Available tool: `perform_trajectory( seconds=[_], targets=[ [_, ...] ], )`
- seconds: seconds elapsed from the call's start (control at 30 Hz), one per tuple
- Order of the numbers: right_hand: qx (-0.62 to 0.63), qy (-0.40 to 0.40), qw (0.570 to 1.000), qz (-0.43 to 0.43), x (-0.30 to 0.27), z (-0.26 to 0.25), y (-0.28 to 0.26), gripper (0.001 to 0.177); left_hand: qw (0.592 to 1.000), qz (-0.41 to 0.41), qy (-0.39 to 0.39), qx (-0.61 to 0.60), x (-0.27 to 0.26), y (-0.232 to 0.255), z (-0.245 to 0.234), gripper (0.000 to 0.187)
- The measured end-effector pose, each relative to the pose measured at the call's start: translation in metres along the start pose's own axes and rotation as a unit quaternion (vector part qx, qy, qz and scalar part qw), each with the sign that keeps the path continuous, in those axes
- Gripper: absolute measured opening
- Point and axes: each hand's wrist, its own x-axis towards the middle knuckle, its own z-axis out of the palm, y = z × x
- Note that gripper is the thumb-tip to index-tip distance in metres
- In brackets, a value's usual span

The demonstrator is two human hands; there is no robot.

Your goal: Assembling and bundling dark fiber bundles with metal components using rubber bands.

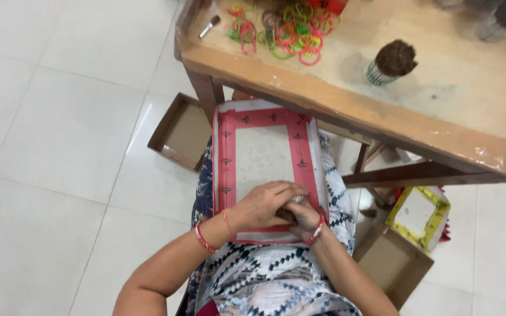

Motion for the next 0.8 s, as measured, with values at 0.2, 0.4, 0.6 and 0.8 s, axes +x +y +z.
perform_trajectory(
  seconds=[0.2,0.4,0.6,0.8],
  targets=[
    [-0.162,0.096,0.967,-0.17,-0.043,0.015,-0.037,0.026,0.994,0.021,0.105,-0.026,0.002,0.021,-0.05,0.073],
    [-0.251,0.252,0.883,-0.305,-0.072,-0.024,-0.071,0.017,0.894,-0.311,0.271,0.177,-0.061,-0.028,-0.057,0.068],
    [-0.207,0.224,0.937,-0.172,-0.061,-0.033,-0.039,0.024,0.886,-0.391,0.246,0.036,-0.152,-0.091,0.0,0.048],
    [-0.12,0.138,0.981,-0.062,-0.063,0.019,-0.037,0.028,0.833,-0.463,0.299,-0.044,-0.261,-0.133,-0.112,0.048]
  ],
)
